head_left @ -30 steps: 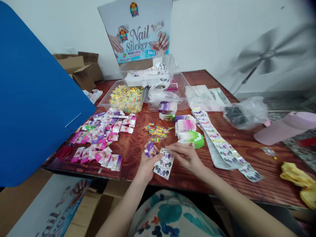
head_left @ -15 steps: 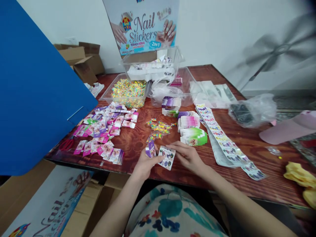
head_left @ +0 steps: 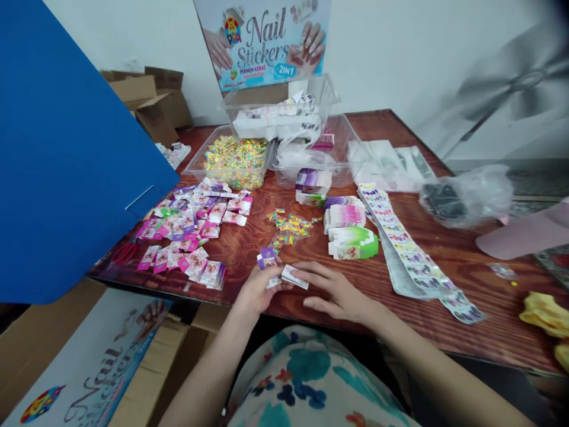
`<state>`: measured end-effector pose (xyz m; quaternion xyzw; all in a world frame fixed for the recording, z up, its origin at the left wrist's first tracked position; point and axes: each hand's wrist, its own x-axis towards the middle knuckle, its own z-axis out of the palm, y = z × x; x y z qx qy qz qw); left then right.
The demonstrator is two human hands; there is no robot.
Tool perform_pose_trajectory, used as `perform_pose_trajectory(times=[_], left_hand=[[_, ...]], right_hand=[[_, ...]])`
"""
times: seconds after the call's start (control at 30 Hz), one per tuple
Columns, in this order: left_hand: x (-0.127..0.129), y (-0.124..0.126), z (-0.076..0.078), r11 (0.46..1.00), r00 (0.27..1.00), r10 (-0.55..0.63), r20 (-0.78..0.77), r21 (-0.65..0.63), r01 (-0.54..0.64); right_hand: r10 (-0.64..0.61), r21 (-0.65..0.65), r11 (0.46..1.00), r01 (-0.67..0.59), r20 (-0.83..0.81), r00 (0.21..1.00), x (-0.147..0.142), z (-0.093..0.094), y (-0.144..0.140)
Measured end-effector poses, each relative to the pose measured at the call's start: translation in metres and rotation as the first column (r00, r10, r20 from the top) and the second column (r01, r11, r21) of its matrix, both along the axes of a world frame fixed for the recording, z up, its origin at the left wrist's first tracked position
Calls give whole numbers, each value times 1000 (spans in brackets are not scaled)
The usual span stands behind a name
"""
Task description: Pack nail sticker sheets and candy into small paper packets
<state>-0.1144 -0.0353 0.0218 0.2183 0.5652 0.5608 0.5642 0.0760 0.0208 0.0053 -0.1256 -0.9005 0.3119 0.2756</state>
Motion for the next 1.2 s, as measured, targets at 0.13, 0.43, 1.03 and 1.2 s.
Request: perform_pose_trajectory(times=[0.13, 0.43, 1.03, 1.2], left_hand=[[-2, -4, 2, 995, 981, -66, 180, -61, 78], [-12, -15, -30, 987, 983, 160, -92, 24, -159], [-9, -11, -50, 914, 892, 405, -200, 104, -392], [1, -8, -52, 931, 905, 358, -228, 161, -328]], right_hand=[[-99, 95, 990, 104, -48, 994, 0, -13, 1], [-219, -107, 969, 221, 31, 975, -35, -29, 36], [-368, -211, 878, 429, 276, 888, -44, -38, 57], [-148, -892, 427, 150, 95, 984, -47, -28, 27]])
